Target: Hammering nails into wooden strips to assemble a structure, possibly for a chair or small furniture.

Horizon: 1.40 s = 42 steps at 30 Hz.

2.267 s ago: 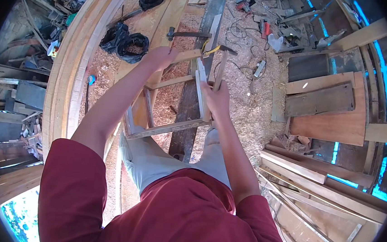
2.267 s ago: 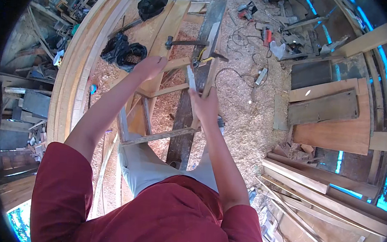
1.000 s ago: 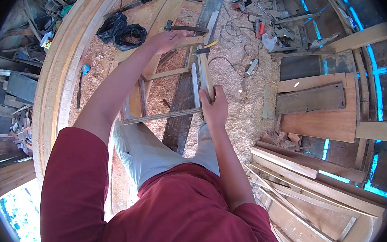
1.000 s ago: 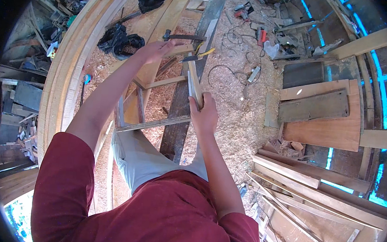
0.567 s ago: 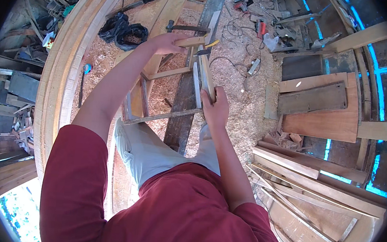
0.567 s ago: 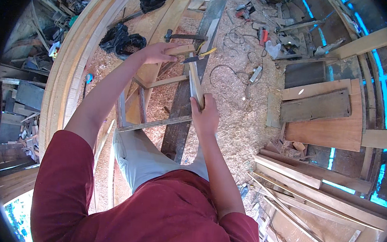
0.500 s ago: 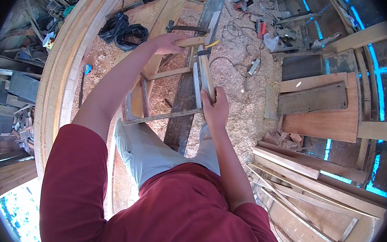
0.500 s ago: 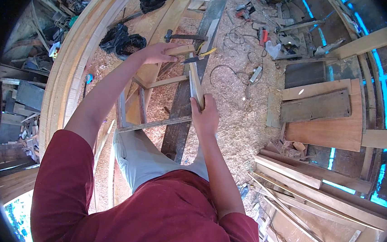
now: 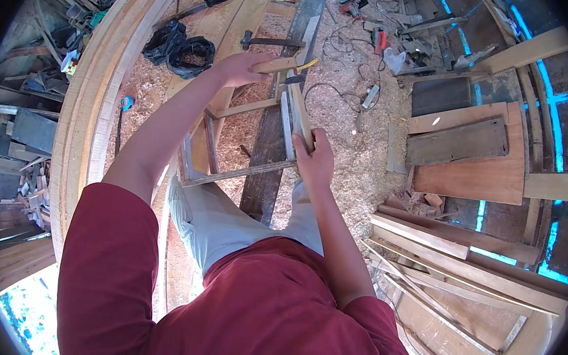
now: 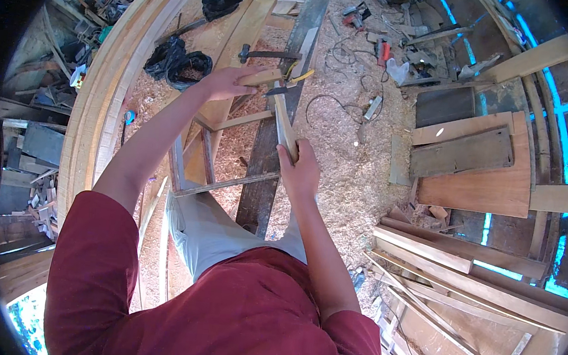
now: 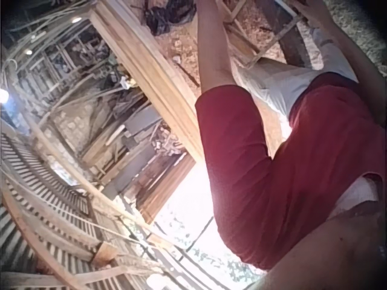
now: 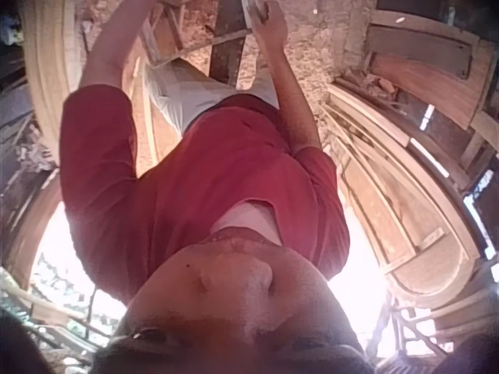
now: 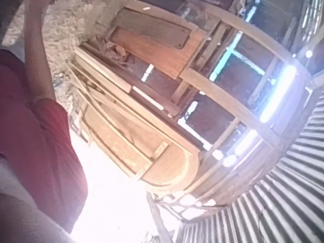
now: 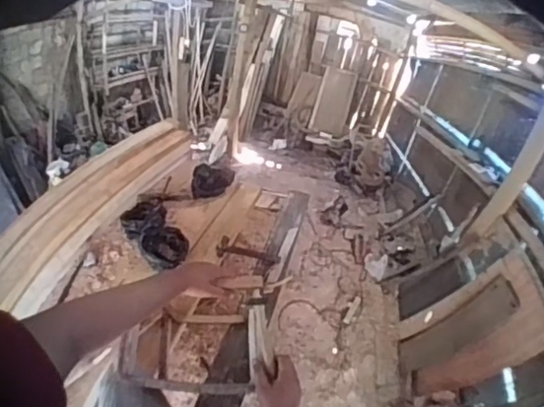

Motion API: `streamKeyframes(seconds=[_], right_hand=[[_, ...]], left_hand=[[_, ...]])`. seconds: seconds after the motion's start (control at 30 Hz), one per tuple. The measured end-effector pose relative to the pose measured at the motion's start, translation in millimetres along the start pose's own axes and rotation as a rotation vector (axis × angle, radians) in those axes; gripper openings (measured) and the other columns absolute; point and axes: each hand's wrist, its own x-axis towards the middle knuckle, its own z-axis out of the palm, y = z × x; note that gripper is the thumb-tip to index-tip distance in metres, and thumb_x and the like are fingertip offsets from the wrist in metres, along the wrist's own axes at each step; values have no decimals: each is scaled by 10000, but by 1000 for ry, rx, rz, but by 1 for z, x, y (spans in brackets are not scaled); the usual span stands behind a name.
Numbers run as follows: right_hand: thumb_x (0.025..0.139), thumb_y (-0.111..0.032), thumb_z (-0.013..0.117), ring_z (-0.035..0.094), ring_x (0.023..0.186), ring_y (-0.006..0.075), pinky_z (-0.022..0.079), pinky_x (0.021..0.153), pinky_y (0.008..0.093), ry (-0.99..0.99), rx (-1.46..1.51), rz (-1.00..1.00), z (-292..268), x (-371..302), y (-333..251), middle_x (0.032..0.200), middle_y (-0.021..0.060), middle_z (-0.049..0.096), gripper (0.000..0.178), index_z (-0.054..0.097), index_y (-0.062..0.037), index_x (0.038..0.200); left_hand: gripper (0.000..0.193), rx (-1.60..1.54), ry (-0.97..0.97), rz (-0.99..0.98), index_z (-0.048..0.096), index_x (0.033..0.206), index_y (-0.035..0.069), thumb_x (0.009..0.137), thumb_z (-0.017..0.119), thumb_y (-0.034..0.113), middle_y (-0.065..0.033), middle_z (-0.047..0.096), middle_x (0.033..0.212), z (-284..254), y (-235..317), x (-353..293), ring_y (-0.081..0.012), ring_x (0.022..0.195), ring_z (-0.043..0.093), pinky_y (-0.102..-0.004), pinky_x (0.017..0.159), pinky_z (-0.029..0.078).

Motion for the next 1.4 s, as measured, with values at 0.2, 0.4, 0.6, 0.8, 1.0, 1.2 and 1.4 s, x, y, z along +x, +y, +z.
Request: streamKeyframes(seconds=[0.2,0.4,0.6,0.8,1.0,1.2,1.4], right_hand=[[935,-366,742,687,803,387,521,697,486,-24,-95,38,-7,1,-17,886,155,681,338,581,-86,1035],[913,-386,764,659,656,306,500,625,437,-22,-124,9,-7,8,-12,762,117,657,371,561,-85,993],[901,-368,783,627,612,261,491,599,414,-38,-120,-29,-9,13,-8,743,108,647,370,566,-80,984],[888,-382,783,665,681,315,508,640,448,-119,-41,66,-18,16,-10,778,132,653,385,574,-81,1007],[855,-405,825,625,643,251,500,627,417,-101,68,72,-16,18,2,752,101,636,429,598,-79,1017],[842,-401,845,569,613,209,474,600,376,-95,136,59,-10,22,15,739,85,616,441,603,-72,1009],[837,-391,852,559,616,197,467,595,371,-106,145,69,-10,23,12,744,85,613,446,600,-65,1007]], left_hand=[[717,-58,-12,-39,419,1609,293,973,701,463,-167,644,1435,-2,-1,-9,-346,1288,629,-417,1080,473],[716,-72,-39,-54,418,1613,289,976,706,443,-164,663,1407,-1,0,-5,-328,1258,644,-393,1064,475],[689,-50,-3,-31,454,1585,282,964,707,438,-119,632,1462,1,-2,-6,-327,1319,610,-406,1120,452],[722,-69,-51,-73,432,1604,254,971,710,462,-175,668,1392,-1,-1,-6,-333,1280,633,-402,1072,470],[766,-7,-72,-121,436,1593,182,949,730,474,-167,651,1421,0,-8,0,-316,1300,623,-394,1094,459],[788,-31,-66,-78,428,1588,123,949,734,468,-174,631,1444,2,-13,5,-322,1336,593,-401,1119,442],[764,-84,-136,-175,427,1596,153,957,741,430,-170,616,1465,-1,-9,5,-305,1341,587,-391,1125,435]])
